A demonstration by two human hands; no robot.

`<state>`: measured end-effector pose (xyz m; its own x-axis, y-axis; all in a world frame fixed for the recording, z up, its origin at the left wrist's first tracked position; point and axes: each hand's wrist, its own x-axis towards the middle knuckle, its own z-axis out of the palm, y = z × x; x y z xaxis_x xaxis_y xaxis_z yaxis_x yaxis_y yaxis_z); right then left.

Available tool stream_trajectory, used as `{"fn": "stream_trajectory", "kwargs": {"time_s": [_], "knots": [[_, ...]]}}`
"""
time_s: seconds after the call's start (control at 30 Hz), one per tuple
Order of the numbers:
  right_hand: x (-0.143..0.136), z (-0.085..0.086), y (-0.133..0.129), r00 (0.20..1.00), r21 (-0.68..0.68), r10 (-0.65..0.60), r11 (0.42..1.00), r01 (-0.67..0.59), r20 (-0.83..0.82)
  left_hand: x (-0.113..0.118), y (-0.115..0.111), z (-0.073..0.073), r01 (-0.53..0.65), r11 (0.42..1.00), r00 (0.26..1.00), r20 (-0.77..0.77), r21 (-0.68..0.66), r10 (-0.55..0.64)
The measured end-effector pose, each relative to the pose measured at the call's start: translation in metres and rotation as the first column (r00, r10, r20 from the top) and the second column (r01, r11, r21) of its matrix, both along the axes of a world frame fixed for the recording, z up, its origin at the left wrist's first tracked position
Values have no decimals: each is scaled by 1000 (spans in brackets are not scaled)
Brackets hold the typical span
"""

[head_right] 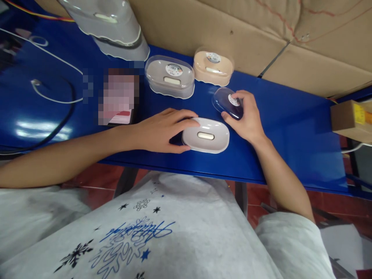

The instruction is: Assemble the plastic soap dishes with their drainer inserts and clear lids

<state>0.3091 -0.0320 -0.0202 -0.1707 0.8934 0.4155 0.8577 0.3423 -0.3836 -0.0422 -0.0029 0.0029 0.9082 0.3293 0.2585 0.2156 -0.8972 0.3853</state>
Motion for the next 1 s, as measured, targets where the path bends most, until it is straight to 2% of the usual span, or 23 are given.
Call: {"fn": "stream_trajectory", "kwargs": {"time_s": [0.2,0.33,0.4,0.43,0.5,0.57,0.63,0.73,0.83,1.0], "knots": [[-7,-1,-3,992,-22,26,999,-24,123,-2,-5,5,92,993,995,-40,73,-89],[-13,8,-7,984,62,-35,998,24,174,-1,-5,5,98,987,994,-62,127,-91],[-17,16,-11,987,67,-19,998,8,157,-1,-4,4,81,987,994,-79,141,-70],[-21,21,-15,990,49,30,998,-37,138,0,-4,4,62,987,995,-85,145,-50],[-31,30,-25,975,-14,209,978,-208,82,1,-3,3,12,989,996,-93,149,2],[-43,35,-36,913,-81,406,912,-403,39,1,-2,2,-46,991,995,-86,128,57],[-53,36,-45,865,-129,498,863,-488,65,1,0,2,-83,994,994,-63,77,88],[-61,31,-52,870,-138,471,880,-454,141,1,3,2,-105,994,994,-8,13,105],[-62,27,-53,884,-126,449,892,-434,131,1,5,2,-106,994,994,23,-27,107],[-64,27,-55,891,-80,440,898,-433,112,2,4,4,-109,992,994,-25,-63,108]]}}
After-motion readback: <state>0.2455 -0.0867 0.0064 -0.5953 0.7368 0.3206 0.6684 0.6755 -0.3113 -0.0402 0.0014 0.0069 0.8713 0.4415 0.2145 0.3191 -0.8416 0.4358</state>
